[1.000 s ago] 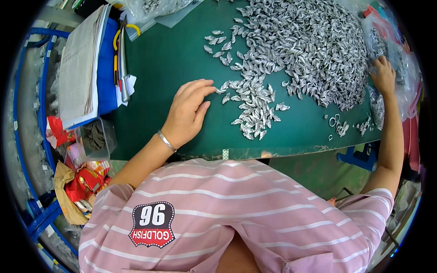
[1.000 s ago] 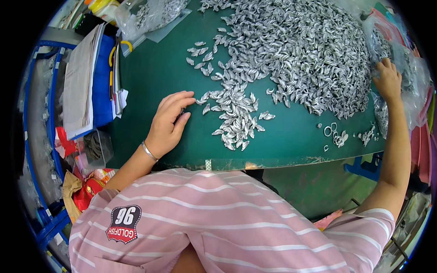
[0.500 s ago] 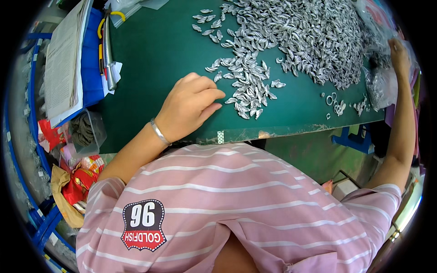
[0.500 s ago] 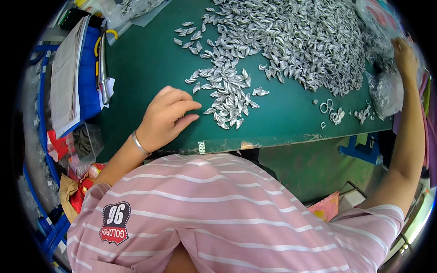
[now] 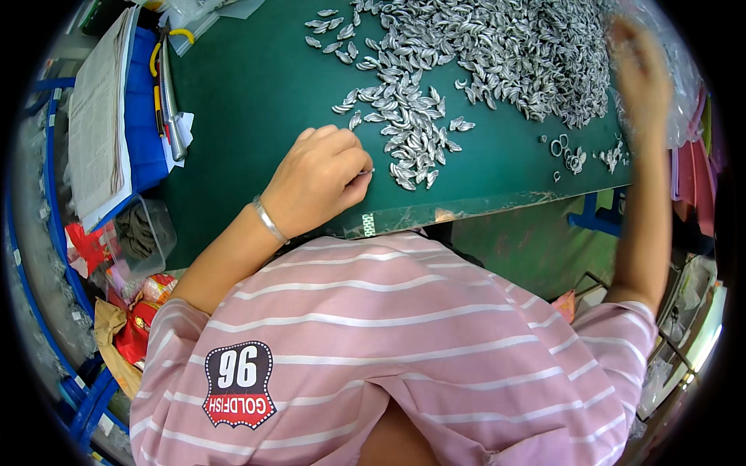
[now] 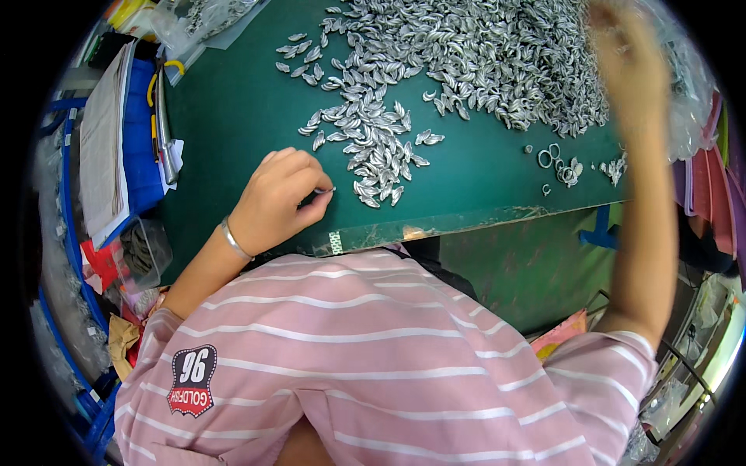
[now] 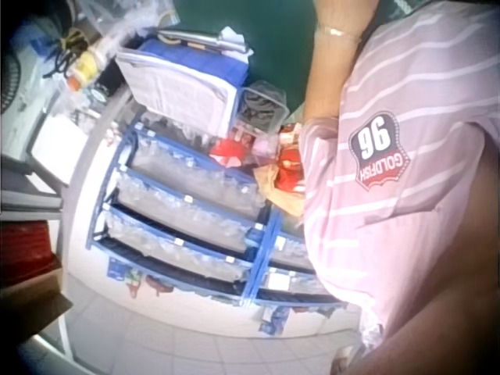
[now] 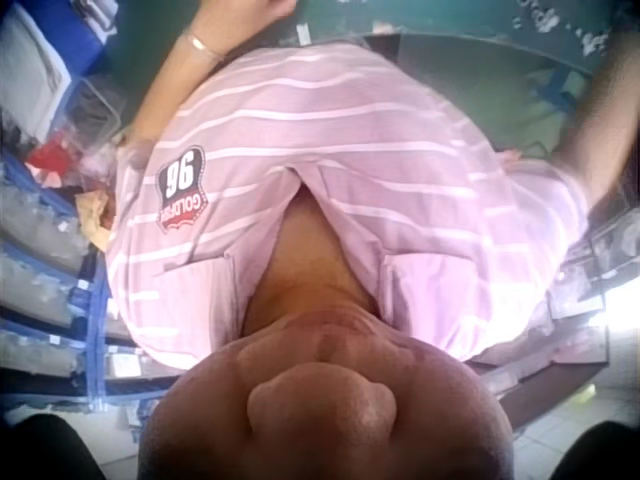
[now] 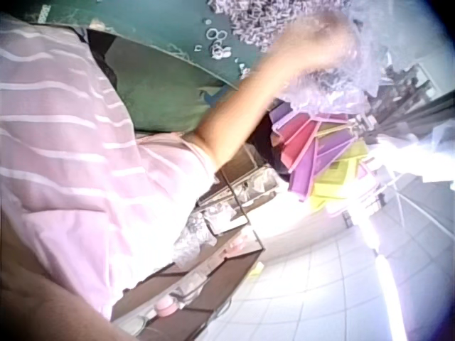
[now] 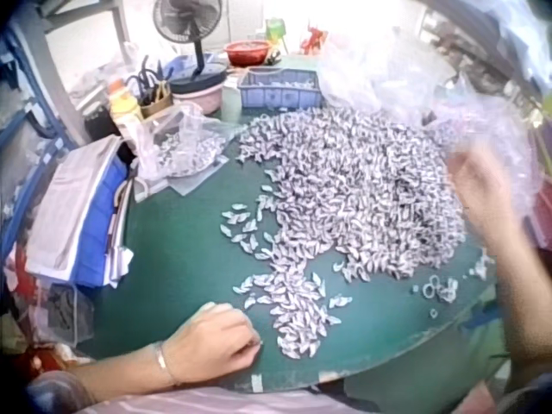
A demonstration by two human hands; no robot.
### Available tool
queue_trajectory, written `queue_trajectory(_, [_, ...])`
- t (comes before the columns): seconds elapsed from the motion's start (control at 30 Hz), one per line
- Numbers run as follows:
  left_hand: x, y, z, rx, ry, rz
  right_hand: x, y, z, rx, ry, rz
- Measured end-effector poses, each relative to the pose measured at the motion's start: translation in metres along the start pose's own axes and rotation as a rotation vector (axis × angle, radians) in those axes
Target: The person sorts and fits small silver metal components together on a green table by hand, occasionally moving piles of parts or reaching for plastic bags.
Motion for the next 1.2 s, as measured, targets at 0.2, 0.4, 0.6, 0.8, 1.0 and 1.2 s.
queue_trajectory(0.2, [0.01,-0.003,-0.009,-0.006,-0.122,0.04,-0.084,-0.212,-0.118,-0.163,-0.29,0.835])
queue_trajectory(0.4, [-0.01,0.023,0.005,-0.095,-0.078,-0.023,-0.079,-0.222,-0.123,-0.359,-0.072,0.643])
queue_trajectory(0.6, [-0.021,0.016,0.0,-0.096,-0.074,0.031,-0.082,-0.235,-0.136,-0.207,-0.032,0.573])
queue_trajectory(0.8, [0.002,0.006,-0.008,-0.061,-0.098,0.052,-0.076,-0.256,-0.132,-0.155,0.112,0.77])
queue_trajectory(1.0, [-0.009,0.026,-0.001,-0.092,-0.061,0.003,-0.084,-0.261,-0.129,-0.122,0.024,0.696])
queue_trajectory(1.2, [-0.023,0.022,-0.004,-0.14,-0.078,0.027,-0.071,-0.233,-0.125,-0.2,0.082,0.543])
Point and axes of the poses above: each hand's wrist, its own z-axis towards the middle knuckle, its own x-axis out of the back of the hand, y = z × x, the point moved 9 cm from there along z, towards the middle knuckle, and after that the axes turned 9 degrees about x, right-handed, at the moved point
